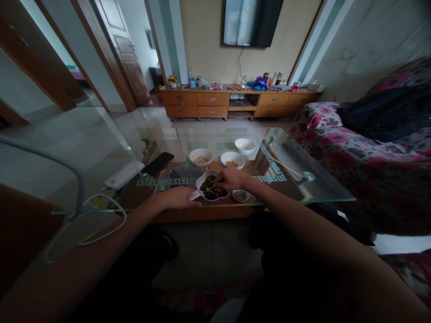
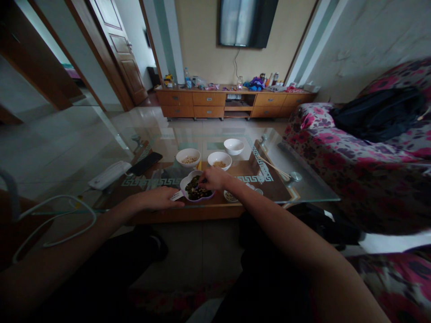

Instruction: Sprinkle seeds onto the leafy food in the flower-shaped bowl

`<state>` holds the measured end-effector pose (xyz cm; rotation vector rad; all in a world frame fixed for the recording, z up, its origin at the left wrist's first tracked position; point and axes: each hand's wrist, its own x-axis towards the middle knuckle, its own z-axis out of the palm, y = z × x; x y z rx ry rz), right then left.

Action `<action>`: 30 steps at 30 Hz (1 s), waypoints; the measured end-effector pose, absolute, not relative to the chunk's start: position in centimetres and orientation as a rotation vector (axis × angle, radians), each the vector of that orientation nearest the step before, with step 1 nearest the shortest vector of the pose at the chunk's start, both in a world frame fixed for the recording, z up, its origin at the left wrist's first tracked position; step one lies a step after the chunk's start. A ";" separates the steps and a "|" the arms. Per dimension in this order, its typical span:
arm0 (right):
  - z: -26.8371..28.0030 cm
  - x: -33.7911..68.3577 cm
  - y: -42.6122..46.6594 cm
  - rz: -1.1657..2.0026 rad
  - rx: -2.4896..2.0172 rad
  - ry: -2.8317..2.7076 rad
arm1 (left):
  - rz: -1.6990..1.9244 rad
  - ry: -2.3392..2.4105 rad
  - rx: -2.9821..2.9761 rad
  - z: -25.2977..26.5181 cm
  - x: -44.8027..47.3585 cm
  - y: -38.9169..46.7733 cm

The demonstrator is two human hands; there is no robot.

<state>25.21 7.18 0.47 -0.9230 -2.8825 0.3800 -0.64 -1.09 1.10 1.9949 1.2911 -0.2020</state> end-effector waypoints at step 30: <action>0.6 29.4 10.1 -0.002 -1.740 -2.316 | -0.220 1.339 2.061 1.4 -0.4 -1.3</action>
